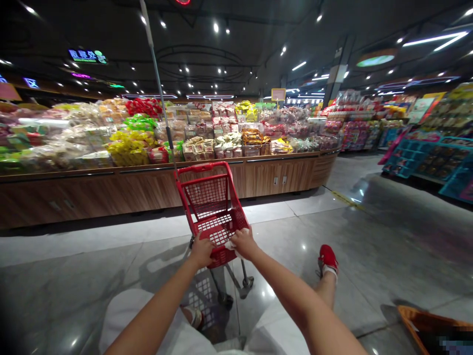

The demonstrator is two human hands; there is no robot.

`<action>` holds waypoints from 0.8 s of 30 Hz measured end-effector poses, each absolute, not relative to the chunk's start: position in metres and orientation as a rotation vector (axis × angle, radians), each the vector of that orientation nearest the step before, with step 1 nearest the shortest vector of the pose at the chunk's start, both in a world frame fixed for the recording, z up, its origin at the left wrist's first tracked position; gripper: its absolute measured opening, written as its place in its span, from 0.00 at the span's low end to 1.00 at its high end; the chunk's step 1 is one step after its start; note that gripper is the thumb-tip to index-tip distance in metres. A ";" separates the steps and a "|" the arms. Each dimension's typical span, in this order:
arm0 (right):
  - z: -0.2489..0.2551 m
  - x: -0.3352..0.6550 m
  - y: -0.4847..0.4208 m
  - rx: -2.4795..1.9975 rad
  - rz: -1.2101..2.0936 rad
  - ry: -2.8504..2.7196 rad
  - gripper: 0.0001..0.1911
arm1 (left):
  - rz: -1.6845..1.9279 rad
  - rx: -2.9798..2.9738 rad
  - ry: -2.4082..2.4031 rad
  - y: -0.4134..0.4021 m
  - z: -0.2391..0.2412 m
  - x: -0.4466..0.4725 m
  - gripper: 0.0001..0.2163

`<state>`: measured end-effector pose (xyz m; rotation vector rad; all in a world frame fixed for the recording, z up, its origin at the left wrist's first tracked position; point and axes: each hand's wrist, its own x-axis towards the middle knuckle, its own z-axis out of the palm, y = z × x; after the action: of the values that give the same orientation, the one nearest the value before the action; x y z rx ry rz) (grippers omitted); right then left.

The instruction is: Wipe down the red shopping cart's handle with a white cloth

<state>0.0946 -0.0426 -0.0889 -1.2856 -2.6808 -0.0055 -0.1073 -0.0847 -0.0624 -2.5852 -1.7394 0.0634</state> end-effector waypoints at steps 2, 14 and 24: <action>-0.100 0.070 -0.058 -1.386 -0.023 -2.560 0.10 | 0.081 -2.541 -1.735 -0.085 -0.063 -0.103 0.13; -0.064 0.127 -0.034 -1.128 0.087 -2.713 0.13 | 0.006 -2.575 -1.727 -0.087 -0.065 -0.100 0.13; -0.069 0.082 -0.053 -1.119 0.273 -2.693 0.20 | -0.028 -2.580 -1.711 -0.093 -0.071 -0.108 0.13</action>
<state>0.0824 -0.0525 -0.0687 -1.1186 -2.6932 0.2731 -0.1084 -0.0930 -0.0706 -2.5801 -1.7106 -0.0278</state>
